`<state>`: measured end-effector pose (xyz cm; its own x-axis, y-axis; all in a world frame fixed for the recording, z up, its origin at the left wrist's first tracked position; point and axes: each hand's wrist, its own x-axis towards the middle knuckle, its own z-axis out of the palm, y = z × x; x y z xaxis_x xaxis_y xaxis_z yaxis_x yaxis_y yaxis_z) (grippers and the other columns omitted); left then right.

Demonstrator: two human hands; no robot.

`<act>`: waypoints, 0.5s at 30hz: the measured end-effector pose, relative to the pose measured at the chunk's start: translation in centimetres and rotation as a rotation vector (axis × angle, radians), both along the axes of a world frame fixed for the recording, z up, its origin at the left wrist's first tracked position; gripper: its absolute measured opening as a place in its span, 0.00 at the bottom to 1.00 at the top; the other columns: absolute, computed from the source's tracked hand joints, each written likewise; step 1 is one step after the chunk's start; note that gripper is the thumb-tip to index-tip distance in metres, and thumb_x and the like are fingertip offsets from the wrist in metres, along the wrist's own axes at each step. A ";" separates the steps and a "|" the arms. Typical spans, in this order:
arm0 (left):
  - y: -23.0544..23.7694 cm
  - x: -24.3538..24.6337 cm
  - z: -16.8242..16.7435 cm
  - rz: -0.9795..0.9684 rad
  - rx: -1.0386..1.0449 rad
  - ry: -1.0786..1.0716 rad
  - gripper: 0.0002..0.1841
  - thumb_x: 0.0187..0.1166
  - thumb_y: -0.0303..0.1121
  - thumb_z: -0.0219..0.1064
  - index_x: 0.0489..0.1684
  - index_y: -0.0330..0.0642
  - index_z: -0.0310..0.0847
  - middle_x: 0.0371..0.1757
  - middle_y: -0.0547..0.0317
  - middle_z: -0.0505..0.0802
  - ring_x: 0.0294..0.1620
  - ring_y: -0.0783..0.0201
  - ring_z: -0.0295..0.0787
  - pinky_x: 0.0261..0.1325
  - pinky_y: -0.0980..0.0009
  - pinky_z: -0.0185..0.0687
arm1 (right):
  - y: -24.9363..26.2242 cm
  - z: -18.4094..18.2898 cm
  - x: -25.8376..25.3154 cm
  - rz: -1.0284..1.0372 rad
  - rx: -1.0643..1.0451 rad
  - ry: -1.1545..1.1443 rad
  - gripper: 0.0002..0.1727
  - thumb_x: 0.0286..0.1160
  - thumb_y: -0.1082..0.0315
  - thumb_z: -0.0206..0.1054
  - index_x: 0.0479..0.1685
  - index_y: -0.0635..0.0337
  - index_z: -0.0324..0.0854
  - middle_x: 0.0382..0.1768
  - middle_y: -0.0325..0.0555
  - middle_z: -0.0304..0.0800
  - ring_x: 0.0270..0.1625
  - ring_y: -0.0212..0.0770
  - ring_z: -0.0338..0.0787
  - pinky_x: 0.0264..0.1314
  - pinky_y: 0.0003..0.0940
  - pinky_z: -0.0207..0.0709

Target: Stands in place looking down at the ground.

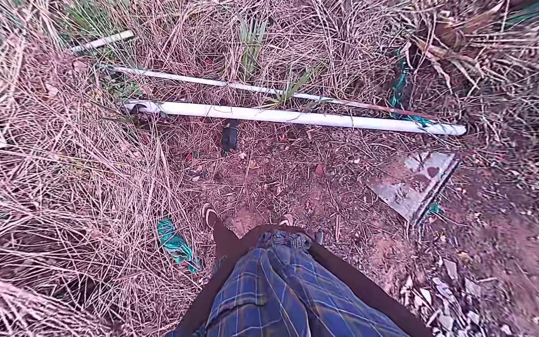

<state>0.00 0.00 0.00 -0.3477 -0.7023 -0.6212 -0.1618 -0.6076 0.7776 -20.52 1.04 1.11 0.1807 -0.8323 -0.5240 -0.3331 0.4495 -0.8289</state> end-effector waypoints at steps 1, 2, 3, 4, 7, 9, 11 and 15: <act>0.2 -0.3 0.1 0.042 -0.034 -0.069 0.16 0.87 0.41 0.63 0.63 0.44 0.88 0.60 0.58 0.93 0.60 0.75 0.87 0.68 0.77 0.77 | 0.8 -1.3 -0.1 -0.018 0.015 0.024 0.15 0.85 0.78 0.55 0.53 0.88 0.79 0.50 0.70 0.88 0.51 0.39 0.88 0.57 0.21 0.77; 1.1 0.1 -2.2 0.067 -0.163 -0.140 0.18 0.82 0.47 0.67 0.61 0.48 0.90 0.57 0.60 0.94 0.58 0.75 0.89 0.65 0.77 0.80 | 0.4 -0.9 0.4 -0.004 0.240 0.134 0.16 0.88 0.77 0.53 0.64 0.82 0.78 0.62 0.65 0.86 0.61 0.39 0.86 0.67 0.24 0.74; 2.2 0.8 -6.2 0.097 -0.341 -0.201 0.22 0.77 0.54 0.68 0.59 0.49 0.89 0.54 0.60 0.95 0.55 0.74 0.91 0.58 0.77 0.86 | -0.2 -2.6 0.5 0.057 0.404 0.195 0.19 0.91 0.75 0.51 0.73 0.75 0.74 0.71 0.60 0.82 0.70 0.39 0.83 0.75 0.27 0.70; 2.2 1.6 -7.7 0.037 -0.293 -0.262 0.23 0.78 0.58 0.67 0.61 0.54 0.89 0.58 0.62 0.94 0.59 0.73 0.90 0.62 0.75 0.86 | 1.7 -11.1 -2.7 0.268 -0.029 0.024 0.21 0.89 0.70 0.54 0.62 0.85 0.78 0.57 0.75 0.87 0.58 0.47 0.91 0.58 0.25 0.82; 2.6 2.2 -10.1 0.075 -0.236 -0.501 0.31 0.69 0.65 0.70 0.66 0.57 0.85 0.64 0.59 0.91 0.65 0.67 0.88 0.64 0.64 0.87 | 1.0 -16.9 -2.0 0.278 0.238 0.144 0.21 0.89 0.56 0.57 0.65 0.62 0.86 0.62 0.49 0.91 0.66 0.32 0.87 0.75 0.28 0.74; 1.6 2.3 -8.7 -0.031 -0.080 -0.513 0.29 0.71 0.65 0.70 0.67 0.64 0.86 0.70 0.64 0.90 0.71 0.69 0.84 0.72 0.64 0.82 | -0.9 -10.3 -0.9 0.327 0.348 0.199 0.21 0.91 0.62 0.55 0.70 0.66 0.82 0.69 0.54 0.87 0.71 0.34 0.83 0.79 0.29 0.69; 1.2 1.9 -7.7 -0.003 -0.055 -0.512 0.31 0.70 0.63 0.73 0.69 0.58 0.84 0.72 0.59 0.87 0.75 0.66 0.81 0.76 0.62 0.78 | -3.5 -1.4 0.9 0.237 0.490 0.266 0.17 0.91 0.70 0.55 0.67 0.69 0.82 0.66 0.55 0.87 0.67 0.32 0.83 0.74 0.23 0.68; 0.9 1.9 -6.7 -0.055 -0.082 -0.455 0.22 0.76 0.57 0.70 0.63 0.60 0.89 0.67 0.64 0.91 0.71 0.70 0.84 0.76 0.66 0.77 | -4.0 -3.9 -0.8 0.517 0.390 0.180 0.22 0.93 0.67 0.50 0.75 0.69 0.77 0.75 0.62 0.80 0.75 0.36 0.80 0.79 0.26 0.65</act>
<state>1.93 0.95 -6.75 -0.0902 -0.7435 -0.6627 -0.5280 -0.5285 0.6648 -21.27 -2.94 -2.80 0.3870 -0.4057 -0.8280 -0.7034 0.4507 -0.5496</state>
